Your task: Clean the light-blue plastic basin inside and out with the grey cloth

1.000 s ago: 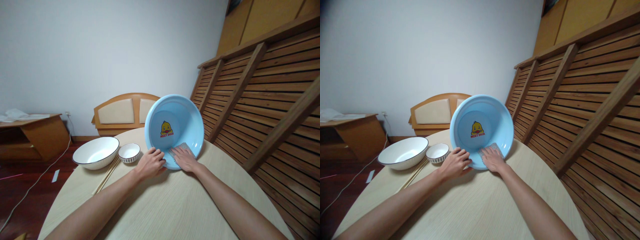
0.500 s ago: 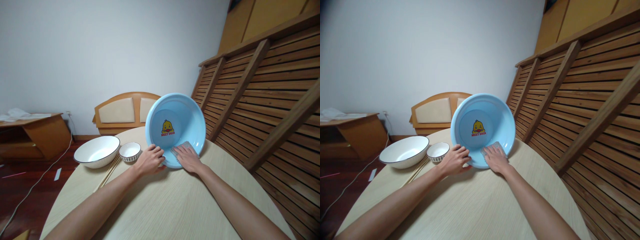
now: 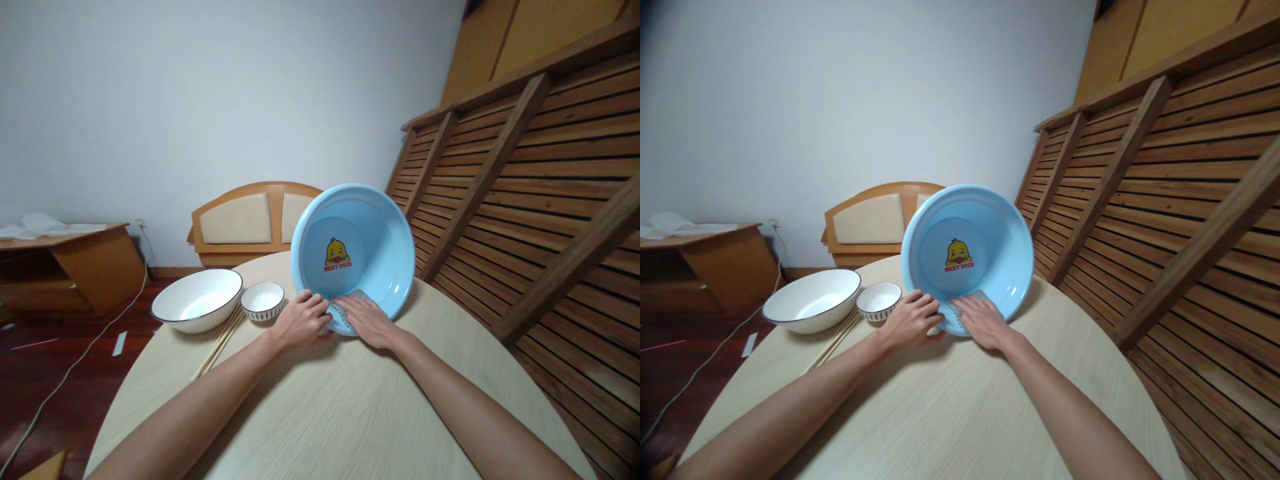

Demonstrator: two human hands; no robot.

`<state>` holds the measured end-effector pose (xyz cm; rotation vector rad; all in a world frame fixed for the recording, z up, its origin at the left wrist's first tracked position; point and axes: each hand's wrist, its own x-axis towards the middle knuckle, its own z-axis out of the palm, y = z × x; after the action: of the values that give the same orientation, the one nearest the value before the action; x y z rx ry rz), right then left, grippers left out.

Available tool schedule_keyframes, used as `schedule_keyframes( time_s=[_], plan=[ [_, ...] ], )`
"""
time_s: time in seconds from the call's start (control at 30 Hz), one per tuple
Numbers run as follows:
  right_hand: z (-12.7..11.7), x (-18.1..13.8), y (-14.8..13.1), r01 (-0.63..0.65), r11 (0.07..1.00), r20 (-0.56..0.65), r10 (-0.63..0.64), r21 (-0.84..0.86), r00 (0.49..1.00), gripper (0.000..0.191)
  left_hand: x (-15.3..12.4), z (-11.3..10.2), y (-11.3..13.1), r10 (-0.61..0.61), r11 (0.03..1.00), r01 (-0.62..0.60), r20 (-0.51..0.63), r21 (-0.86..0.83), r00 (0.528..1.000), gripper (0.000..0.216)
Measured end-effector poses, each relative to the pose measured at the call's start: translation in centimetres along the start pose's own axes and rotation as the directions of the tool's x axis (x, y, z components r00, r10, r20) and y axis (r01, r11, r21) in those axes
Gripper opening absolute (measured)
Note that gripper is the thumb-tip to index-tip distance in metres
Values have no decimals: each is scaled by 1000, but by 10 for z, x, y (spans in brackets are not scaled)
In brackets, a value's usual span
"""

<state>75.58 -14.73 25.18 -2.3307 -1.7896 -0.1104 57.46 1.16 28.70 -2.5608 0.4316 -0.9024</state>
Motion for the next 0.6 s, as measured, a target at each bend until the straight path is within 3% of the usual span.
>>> schedule_keyframes(
  time_s=[0.4,0.6],
  plan=[
    [-5,-2,3,-63,997,48,65,-44,997,59,1,-1,-1,2,1000,-3,-25,-2,1000,27],
    [-2,-3,12,49,999,47,-49,-1,998,59,1,-2,-8,19,1000,-19,-13,4,1000,27]
  ],
)
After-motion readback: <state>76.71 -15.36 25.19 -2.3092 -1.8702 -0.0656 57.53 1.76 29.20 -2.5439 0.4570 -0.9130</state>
